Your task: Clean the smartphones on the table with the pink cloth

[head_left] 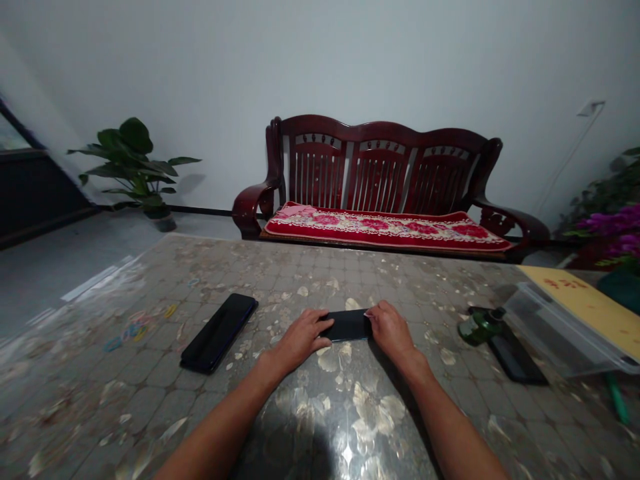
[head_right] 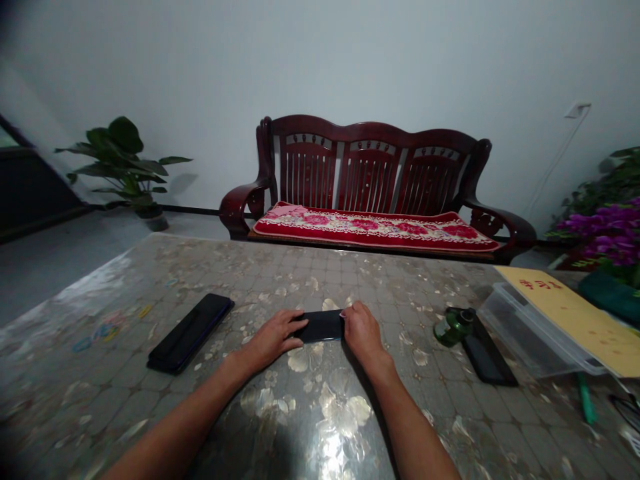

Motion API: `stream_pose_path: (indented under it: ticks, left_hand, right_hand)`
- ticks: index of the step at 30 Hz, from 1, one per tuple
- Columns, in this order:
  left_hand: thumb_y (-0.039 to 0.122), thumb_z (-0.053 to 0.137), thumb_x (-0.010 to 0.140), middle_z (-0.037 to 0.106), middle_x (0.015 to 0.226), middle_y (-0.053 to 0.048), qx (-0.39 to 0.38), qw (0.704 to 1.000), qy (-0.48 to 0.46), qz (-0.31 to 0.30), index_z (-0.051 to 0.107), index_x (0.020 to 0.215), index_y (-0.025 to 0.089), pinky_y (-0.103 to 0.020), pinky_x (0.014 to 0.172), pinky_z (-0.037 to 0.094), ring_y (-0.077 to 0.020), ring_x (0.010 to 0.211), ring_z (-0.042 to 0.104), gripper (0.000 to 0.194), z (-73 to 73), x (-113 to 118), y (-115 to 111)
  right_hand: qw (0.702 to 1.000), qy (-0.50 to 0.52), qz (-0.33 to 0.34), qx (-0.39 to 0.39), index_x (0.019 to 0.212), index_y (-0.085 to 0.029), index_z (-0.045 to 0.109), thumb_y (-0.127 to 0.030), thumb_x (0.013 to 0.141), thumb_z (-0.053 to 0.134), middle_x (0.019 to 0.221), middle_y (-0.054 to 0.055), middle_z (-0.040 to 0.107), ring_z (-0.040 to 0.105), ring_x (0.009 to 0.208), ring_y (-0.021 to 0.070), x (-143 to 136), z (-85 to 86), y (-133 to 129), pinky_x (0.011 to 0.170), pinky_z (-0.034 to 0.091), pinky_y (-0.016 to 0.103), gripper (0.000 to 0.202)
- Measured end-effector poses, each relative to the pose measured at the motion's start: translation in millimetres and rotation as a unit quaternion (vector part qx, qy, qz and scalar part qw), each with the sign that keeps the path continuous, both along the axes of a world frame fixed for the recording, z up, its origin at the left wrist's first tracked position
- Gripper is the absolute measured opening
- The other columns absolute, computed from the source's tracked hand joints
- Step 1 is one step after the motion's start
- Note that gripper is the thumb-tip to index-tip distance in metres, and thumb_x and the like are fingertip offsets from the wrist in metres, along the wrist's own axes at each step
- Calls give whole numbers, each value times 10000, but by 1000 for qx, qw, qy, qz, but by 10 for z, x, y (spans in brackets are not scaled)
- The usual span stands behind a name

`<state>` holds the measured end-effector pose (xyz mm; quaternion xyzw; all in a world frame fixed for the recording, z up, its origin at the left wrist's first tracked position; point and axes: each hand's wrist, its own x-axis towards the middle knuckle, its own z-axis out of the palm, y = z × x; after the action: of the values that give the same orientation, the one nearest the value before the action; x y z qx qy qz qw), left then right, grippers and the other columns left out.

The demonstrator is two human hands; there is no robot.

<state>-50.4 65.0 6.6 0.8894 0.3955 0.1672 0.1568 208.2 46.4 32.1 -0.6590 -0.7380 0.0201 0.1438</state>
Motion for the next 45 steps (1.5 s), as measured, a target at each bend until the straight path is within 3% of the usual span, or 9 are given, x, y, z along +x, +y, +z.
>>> stream_pose_path:
  ticks: [6, 13, 19, 26, 32, 38, 45]
  left_hand:
    - [315, 712, 893, 585, 1394, -113, 17, 1000, -3, -4, 637, 1303, 248, -477, 1107, 421, -289, 1300, 524, 422, -6, 7, -13]
    - [305, 711, 893, 612, 1346, -107, 9, 1000, -6, -9, 640, 1302, 243, -454, 1088, 436, -288, 1254, 539, 419, 54, 20, -30]
    - [305, 706, 897, 631, 1336, -106, 8, 1000, 7, -13, 647, 1302, 238, -450, 1077, 449, -283, 1240, 554, 414, 83, 27, -22]
    - [310, 724, 885, 643, 1329, -108, 11, 1000, 13, -11, 658, 1291, 217, -431, 1078, 450, -281, 1233, 565, 422, 84, 25, -18]
    - [314, 728, 881, 647, 1322, -120, 22, 1000, 0, -21, 664, 1282, 210, -447, 1064, 461, -288, 1223, 577, 420, 24, 12, 6]
    - [314, 745, 870, 660, 1299, -115, 46, 999, -1, -22, 669, 1266, 200, -429, 1046, 475, -283, 1203, 589, 420, -12, 9, 12]
    - [310, 755, 861, 656, 1316, -119, 43, 999, 14, -18, 670, 1271, 190, -427, 1054, 475, -289, 1207, 592, 435, 38, 21, -5]
  right_hand:
    - [999, -28, -35, 4, 972, -180, 753, -131, 968, 475, 972, 105, 663, 593, 948, 220, -12, 39, 53, 803, 395, 284, 282]
    - [999, -26, 29, -5, 965, -203, 754, -124, 971, 466, 972, 88, 660, 590, 965, 211, -136, 70, 34, 818, 400, 272, 299]
    - [999, -39, -18, 3, 977, -190, 750, -134, 984, 462, 979, 98, 663, 587, 971, 219, -113, 78, 69, 814, 399, 280, 293]
    - [998, -35, 46, 12, 982, -225, 754, -167, 992, 484, 970, 76, 664, 579, 965, 214, -227, 25, 63, 816, 395, 279, 276]
    - [999, -36, -5, 21, 969, -201, 757, -168, 988, 495, 966, 88, 663, 573, 959, 221, -141, 13, 102, 820, 395, 289, 265]
    - [998, -11, 56, 8, 988, -214, 753, -172, 997, 496, 962, 69, 659, 576, 960, 203, -249, 22, 46, 813, 397, 263, 260]
    - [999, 24, 30, 15, 957, -205, 762, -155, 980, 503, 930, 68, 652, 589, 940, 206, 49, -13, -21, 805, 406, 264, 264]
